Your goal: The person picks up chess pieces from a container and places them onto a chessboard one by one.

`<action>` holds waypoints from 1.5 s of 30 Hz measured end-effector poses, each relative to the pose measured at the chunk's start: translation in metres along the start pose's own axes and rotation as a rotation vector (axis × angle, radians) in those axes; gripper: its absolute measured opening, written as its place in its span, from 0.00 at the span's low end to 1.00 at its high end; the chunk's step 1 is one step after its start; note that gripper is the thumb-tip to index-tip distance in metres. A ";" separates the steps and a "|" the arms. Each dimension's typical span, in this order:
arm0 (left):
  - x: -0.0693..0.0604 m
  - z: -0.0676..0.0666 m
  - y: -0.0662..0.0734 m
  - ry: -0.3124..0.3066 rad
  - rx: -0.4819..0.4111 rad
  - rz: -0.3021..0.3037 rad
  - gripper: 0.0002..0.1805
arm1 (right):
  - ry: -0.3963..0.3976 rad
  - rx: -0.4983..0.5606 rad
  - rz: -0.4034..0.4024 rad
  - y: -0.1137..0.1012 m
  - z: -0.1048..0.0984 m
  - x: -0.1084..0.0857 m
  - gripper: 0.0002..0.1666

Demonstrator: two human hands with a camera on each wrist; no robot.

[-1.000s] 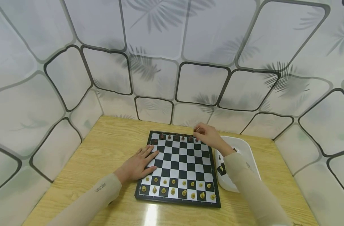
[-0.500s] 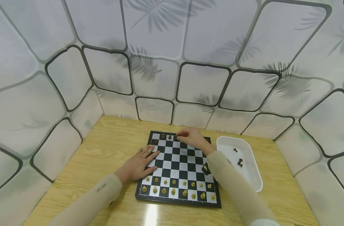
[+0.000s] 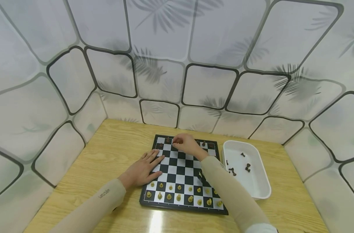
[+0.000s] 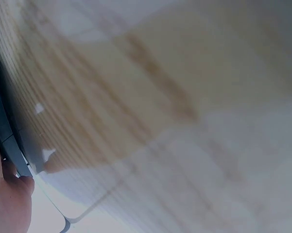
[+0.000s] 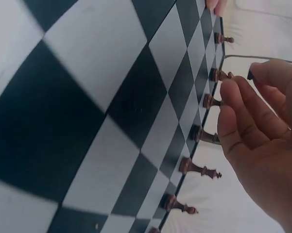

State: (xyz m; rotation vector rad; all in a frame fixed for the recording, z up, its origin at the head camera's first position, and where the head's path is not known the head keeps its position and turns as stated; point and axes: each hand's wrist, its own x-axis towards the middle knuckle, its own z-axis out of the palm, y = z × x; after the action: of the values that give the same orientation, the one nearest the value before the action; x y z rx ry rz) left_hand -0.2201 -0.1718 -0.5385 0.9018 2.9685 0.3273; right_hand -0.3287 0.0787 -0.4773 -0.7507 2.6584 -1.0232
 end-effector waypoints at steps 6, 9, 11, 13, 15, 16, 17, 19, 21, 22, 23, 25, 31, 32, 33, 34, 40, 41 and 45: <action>0.000 -0.001 0.000 0.000 0.006 0.001 0.41 | -0.015 -0.068 -0.019 -0.005 0.012 0.008 0.11; 0.000 0.001 -0.001 0.009 0.015 0.011 0.40 | -0.020 -0.097 -0.047 -0.008 0.018 0.012 0.10; 0.000 0.001 -0.002 0.009 0.023 0.016 0.40 | -0.014 -0.123 -0.055 -0.009 0.022 0.014 0.09; 0.001 0.002 -0.002 0.016 0.021 0.024 0.40 | -0.012 -0.145 -0.056 -0.011 0.025 0.015 0.09; 0.001 0.002 -0.001 0.014 0.022 0.024 0.40 | -0.008 -0.163 -0.053 -0.013 0.027 0.016 0.09; 0.001 0.002 -0.001 0.010 0.025 0.022 0.40 | -0.007 -0.167 -0.049 -0.014 0.028 0.016 0.10; 0.001 0.002 -0.002 0.010 0.024 0.021 0.40 | -0.006 -0.171 -0.045 -0.015 0.029 0.016 0.10; 0.002 0.002 -0.002 0.006 0.027 0.018 0.40 | -0.005 -0.169 -0.034 -0.017 0.031 0.017 0.10; 0.002 0.003 -0.002 0.006 0.029 0.017 0.40 | 0.001 -0.166 -0.019 -0.018 0.032 0.017 0.09; 0.001 0.003 -0.002 0.004 0.030 0.015 0.40 | 0.004 -0.169 -0.012 -0.018 0.033 0.018 0.10; 0.001 0.003 -0.003 0.002 0.031 0.013 0.40 | 0.006 -0.172 -0.006 -0.019 0.034 0.019 0.10; 0.001 0.003 -0.003 0.002 0.029 0.012 0.41 | 0.014 -0.181 0.005 -0.018 0.036 0.020 0.10; 0.001 0.003 -0.003 0.003 0.023 0.012 0.41 | 0.032 -0.191 0.013 -0.019 0.037 0.022 0.10; 0.002 0.003 -0.003 0.001 0.025 0.011 0.41 | 0.033 -0.190 0.014 -0.019 0.037 0.022 0.10; 0.002 0.002 -0.003 -0.003 0.027 0.009 0.41 | 0.035 -0.191 0.014 -0.019 0.037 0.022 0.10; 0.002 0.002 -0.003 -0.005 0.028 0.009 0.41 | 0.034 -0.189 0.014 -0.019 0.037 0.022 0.10; 0.002 0.002 -0.003 0.003 0.029 0.018 0.41 | 0.015 -0.172 0.021 -0.018 0.034 0.022 0.12; 0.002 0.002 -0.003 0.004 0.028 0.021 0.41 | 0.010 -0.169 0.025 -0.017 0.032 0.022 0.12; 0.002 0.002 -0.003 0.002 0.026 0.022 0.41 | 0.004 -0.143 0.026 -0.017 0.020 0.019 0.14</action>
State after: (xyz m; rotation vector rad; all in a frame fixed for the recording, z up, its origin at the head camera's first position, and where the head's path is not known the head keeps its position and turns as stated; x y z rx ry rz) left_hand -0.2230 -0.1727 -0.5405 0.9373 2.9731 0.2909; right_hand -0.3316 0.0470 -0.4808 -0.7402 2.7595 -0.8365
